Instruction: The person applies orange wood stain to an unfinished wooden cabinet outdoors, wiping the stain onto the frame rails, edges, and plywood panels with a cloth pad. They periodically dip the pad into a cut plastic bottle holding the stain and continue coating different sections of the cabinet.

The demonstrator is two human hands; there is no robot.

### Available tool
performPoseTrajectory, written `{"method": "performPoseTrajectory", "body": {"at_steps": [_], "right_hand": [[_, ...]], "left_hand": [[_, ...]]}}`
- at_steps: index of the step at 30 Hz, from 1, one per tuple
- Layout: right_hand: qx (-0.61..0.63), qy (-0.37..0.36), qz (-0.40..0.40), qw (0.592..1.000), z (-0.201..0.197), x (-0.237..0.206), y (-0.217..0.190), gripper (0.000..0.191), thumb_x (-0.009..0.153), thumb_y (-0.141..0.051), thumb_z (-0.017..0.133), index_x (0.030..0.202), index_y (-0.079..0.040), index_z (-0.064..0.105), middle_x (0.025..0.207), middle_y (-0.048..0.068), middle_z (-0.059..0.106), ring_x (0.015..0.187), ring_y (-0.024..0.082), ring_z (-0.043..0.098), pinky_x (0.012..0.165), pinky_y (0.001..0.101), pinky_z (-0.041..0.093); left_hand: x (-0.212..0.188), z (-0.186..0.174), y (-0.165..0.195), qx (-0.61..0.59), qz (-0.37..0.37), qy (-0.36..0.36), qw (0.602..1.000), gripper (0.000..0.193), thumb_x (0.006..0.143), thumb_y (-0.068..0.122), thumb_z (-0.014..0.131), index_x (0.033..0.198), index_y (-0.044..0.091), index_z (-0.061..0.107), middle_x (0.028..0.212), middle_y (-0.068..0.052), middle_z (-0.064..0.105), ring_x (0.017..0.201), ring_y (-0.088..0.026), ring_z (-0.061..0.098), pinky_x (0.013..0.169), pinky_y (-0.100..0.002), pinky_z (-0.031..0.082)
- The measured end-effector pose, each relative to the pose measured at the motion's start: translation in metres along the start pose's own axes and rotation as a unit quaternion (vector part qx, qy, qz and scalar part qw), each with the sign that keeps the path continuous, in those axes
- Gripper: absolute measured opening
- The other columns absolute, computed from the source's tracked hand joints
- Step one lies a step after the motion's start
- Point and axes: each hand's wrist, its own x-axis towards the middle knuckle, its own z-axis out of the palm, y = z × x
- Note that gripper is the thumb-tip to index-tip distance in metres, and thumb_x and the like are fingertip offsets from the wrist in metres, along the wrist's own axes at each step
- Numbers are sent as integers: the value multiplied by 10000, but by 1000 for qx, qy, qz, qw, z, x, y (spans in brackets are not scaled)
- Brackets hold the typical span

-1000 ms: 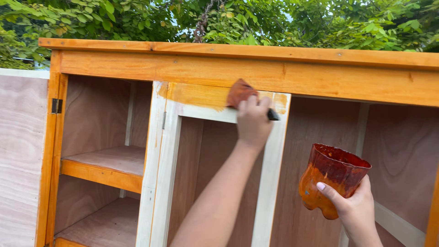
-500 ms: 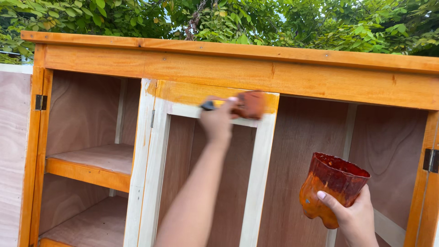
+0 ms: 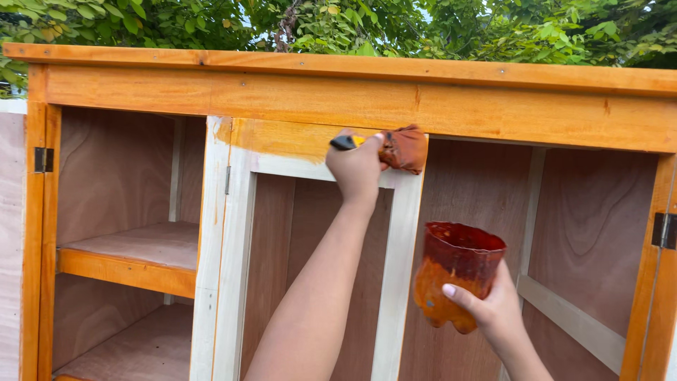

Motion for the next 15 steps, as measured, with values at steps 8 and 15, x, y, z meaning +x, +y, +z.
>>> {"method": "performPoseTrajectory", "body": {"at_steps": [8, 15], "right_hand": [[74, -145, -8, 987, 23, 21, 18, 1066, 559, -497, 852, 1421, -9, 458, 1303, 218, 629, 1250, 366, 613, 1050, 494, 501], [92, -213, 3, 973, 41, 36, 7, 1116, 532, -519, 861, 1447, -41, 440, 1337, 208, 625, 1303, 365, 589, 1100, 490, 468]], "left_hand": [[45, -77, 51, -20, 9, 9, 1000, 284, 767, -40, 734, 996, -46, 566, 851, -171, 699, 621, -267, 756, 450, -368, 648], [42, -75, 58, -48, 9, 10, 999, 305, 771, -75, 716, 1001, -45, 517, 858, -180, 684, 628, -295, 751, 488, -397, 631]]}}
